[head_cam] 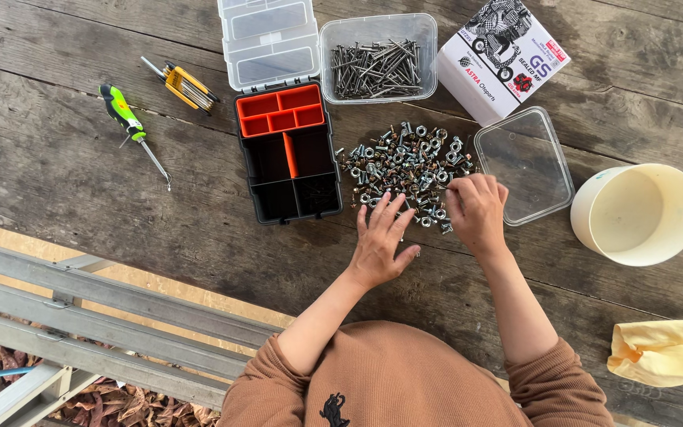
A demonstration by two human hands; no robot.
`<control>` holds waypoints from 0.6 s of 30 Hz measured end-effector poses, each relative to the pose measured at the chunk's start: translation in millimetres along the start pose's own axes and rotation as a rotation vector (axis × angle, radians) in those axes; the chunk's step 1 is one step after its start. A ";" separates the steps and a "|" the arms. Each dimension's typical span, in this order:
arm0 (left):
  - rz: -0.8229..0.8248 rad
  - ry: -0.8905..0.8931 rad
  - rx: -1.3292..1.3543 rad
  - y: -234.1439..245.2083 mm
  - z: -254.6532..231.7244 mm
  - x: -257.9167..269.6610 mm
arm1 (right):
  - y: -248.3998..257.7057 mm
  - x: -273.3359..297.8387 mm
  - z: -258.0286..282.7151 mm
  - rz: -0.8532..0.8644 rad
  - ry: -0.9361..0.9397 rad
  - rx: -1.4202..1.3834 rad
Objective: The person sorts various nuts and bolts from a large pile on a wooden table, picking them up by hand and placing them into the compartments of a plastic organizer box.
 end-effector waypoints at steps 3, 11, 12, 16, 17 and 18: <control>-0.154 -0.023 0.212 33.9 0.5 -9.2 | 0.8 -2.1 4.0 -0.026 -0.028 -0.216; 0.008 0.112 0.671 49.3 5.7 -19.5 | -12.5 -8.9 40.1 -0.043 -0.081 -0.379; 0.013 0.113 0.699 50.4 6.5 -17.6 | -15.0 -9.7 42.5 -0.036 -0.103 -0.403; 0.017 0.113 0.654 53.7 12.8 -5.9 | -20.5 -8.9 49.1 -0.093 -0.111 -0.503; 0.012 0.105 0.645 55.2 14.4 -3.5 | -26.3 -8.1 45.5 -0.105 -0.151 -0.592; 0.006 0.098 0.635 56.5 15.7 -1.3 | -32.6 -6.7 41.5 -0.118 -0.192 -0.681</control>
Point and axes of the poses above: each hand's wrist, its own x-axis away from the middle knuckle, its own y-axis out of the back of the hand, z = x × y, the point moved 10 cm from there along -x, towards the middle knuckle, and after that the axes turned 9 degrees about -x, right-handed, at the moved point
